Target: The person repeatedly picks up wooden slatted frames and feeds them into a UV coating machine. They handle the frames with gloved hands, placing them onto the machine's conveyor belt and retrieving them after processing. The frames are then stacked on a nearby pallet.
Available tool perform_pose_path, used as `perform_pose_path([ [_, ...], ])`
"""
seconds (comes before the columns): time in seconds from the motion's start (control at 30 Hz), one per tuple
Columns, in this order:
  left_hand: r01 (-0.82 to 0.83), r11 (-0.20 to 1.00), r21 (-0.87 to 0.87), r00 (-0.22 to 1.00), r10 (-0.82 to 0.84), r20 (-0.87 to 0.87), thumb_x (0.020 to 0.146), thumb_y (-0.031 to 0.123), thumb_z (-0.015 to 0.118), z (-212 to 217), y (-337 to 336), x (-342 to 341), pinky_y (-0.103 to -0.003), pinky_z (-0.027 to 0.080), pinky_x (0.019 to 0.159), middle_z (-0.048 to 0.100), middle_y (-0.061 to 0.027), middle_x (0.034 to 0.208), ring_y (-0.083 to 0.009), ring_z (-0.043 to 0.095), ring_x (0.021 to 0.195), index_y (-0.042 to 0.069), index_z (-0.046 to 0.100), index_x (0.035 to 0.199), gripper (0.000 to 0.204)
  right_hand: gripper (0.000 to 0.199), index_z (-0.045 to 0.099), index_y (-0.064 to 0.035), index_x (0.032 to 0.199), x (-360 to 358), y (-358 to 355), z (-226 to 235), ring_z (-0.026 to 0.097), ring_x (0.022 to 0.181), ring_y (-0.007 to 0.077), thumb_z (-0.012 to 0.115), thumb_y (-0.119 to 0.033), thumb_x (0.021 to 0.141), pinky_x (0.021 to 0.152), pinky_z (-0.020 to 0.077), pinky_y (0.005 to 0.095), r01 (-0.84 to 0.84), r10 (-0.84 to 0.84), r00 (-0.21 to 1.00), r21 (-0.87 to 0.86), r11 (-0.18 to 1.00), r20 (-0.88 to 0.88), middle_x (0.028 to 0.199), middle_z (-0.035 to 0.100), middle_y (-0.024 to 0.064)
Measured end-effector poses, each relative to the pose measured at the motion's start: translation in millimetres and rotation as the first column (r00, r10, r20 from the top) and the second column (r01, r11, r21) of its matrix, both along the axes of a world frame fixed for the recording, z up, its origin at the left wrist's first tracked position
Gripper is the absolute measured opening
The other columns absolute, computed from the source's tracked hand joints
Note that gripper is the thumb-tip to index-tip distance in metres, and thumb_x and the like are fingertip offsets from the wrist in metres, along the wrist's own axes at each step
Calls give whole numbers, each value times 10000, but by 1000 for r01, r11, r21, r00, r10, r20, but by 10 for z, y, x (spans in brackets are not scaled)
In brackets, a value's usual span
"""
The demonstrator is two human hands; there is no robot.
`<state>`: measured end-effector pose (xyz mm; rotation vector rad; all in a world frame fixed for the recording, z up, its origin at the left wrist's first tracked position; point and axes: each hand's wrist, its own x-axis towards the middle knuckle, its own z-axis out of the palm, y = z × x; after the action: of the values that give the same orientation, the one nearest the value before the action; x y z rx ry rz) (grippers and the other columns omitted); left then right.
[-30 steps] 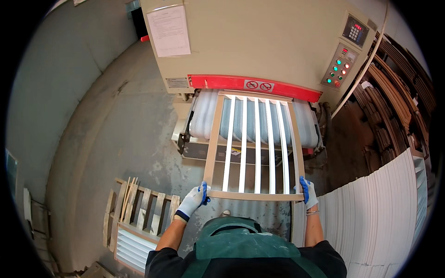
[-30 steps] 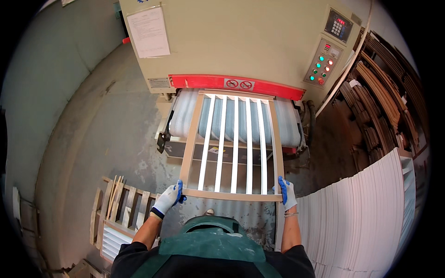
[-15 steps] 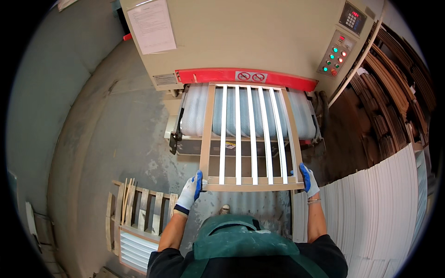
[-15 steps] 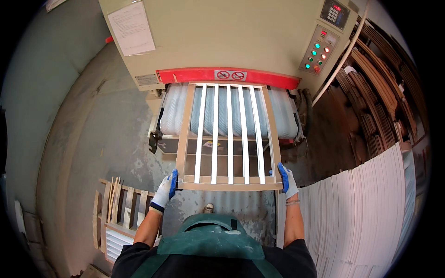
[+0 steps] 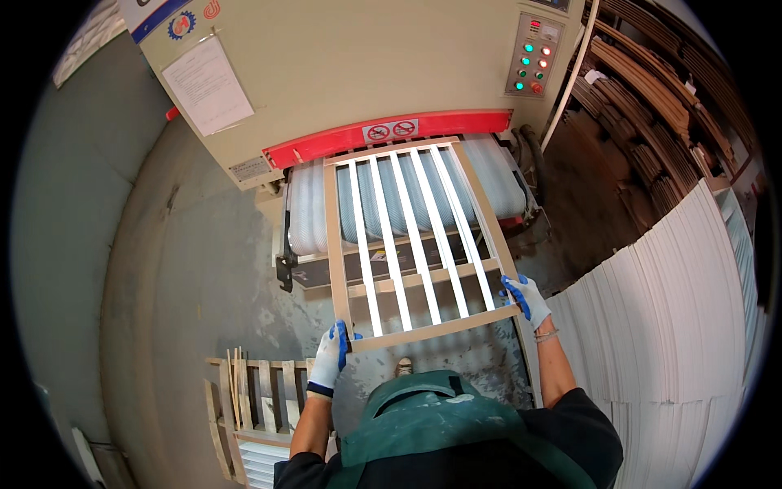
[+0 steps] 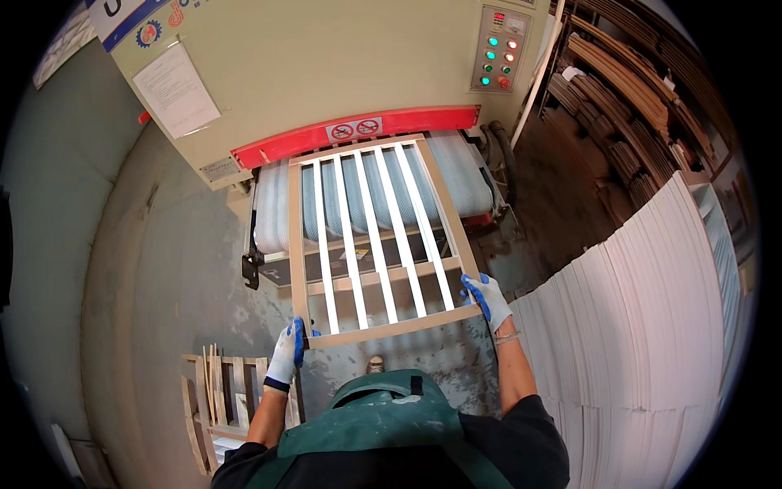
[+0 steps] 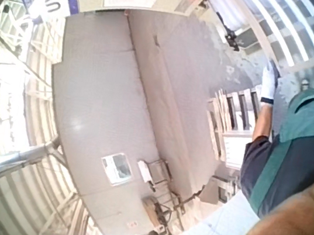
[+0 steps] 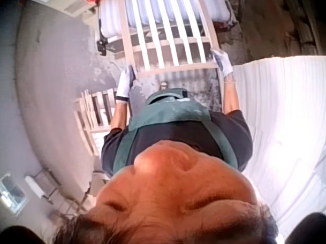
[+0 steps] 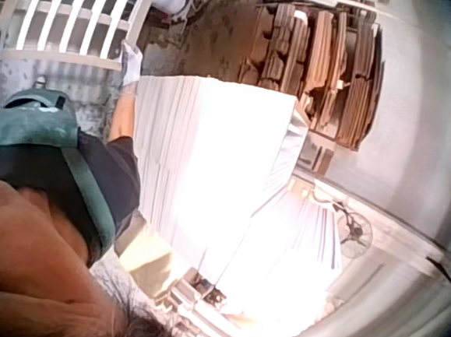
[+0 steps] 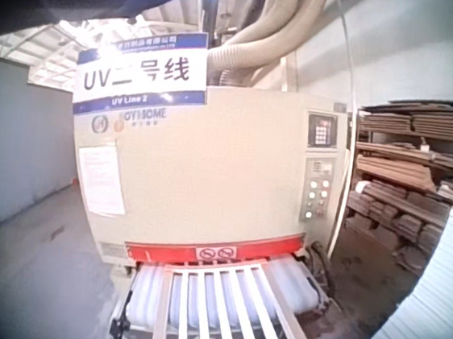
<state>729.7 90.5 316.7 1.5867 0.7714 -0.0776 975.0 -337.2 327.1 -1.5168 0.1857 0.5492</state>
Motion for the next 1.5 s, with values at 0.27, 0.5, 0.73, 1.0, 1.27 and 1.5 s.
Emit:
perform_pose_path([
  [0.27, 350, 478, 806, 877, -469, -102, 981, 109, 486, -221, -144, -758, -443, 443, 1046, 572, -267, 1296, -409, 543, 1208, -47, 482, 1353, 404, 226, 681, -56, 1032, -602, -346, 17, 660, 681, 127, 685, -263, 941, 550, 517, 243, 47, -48, 997, -19, 999, -59, 802, 649, 20],
  [0.5, 306, 393, 867, 846, -530, -59, 995, 100, 459, -48, -447, -1122, -442, 459, 1024, 583, -268, 1279, -407, 563, 1186, -59, 485, 1343, 383, 236, 684, -54, 1041, -1053, -630, 63, 659, 691, 122, 698, -262, 930, 531, 497, 236, 86, -86, 992, -11, 996, -88, 792, 639, 15],
  [0.73, 307, 442, 843, 856, -515, -41, 1012, 103, 441, -113, -590, -1311, -440, 493, 966, 613, -271, 1226, -415, 608, 1105, -74, 520, 1288, 336, 311, 671, -2, 1134, -1234, -802, 72, 651, 712, 117, 678, -219, 911, 525, 485, 247, 72, -73, 994, -5, 997, -80, 864, 679, 40],
  [1.0, 265, 413, 871, 845, -534, -4, 1008, 82, 461, -109, -709, -1372, -427, 520, 902, 632, -258, 1143, -407, 625, 1014, -61, 534, 1254, 294, 340, 674, 6, 1148, -1329, -910, 78, 672, 753, 138, 695, -229, 904, 543, 526, 240, 67, -66, 996, 21, 998, -56, 868, 681, 50],
  [1.27, 224, 404, 887, 850, -526, 25, 1024, 122, 457, -212, -770, -1446, -432, 512, 863, 638, -242, 1076, -394, 619, 986, -47, 552, 1217, 274, 342, 686, 1, 1134, -1381, -973, 28, 668, 762, 135, 702, -247, 899, 543, 524, 239, 69, -71, 994, -20, 997, -80, 867, 683, 54],
  [1.5, 230, 809, 541, 963, -268, -9, 1061, 295, 398, -173, -853, -1383, -416, 481, 778, 641, -222, 875, -367, 640, 858, -41, 610, 1105, 400, 294, 684, -22, 1056, -1402, -924, 31, 604, 663, 116, 683, -276, 909, 532, 481, 231, 98, -104, 991, -74, 992, -84, 812, 655, 43],
])
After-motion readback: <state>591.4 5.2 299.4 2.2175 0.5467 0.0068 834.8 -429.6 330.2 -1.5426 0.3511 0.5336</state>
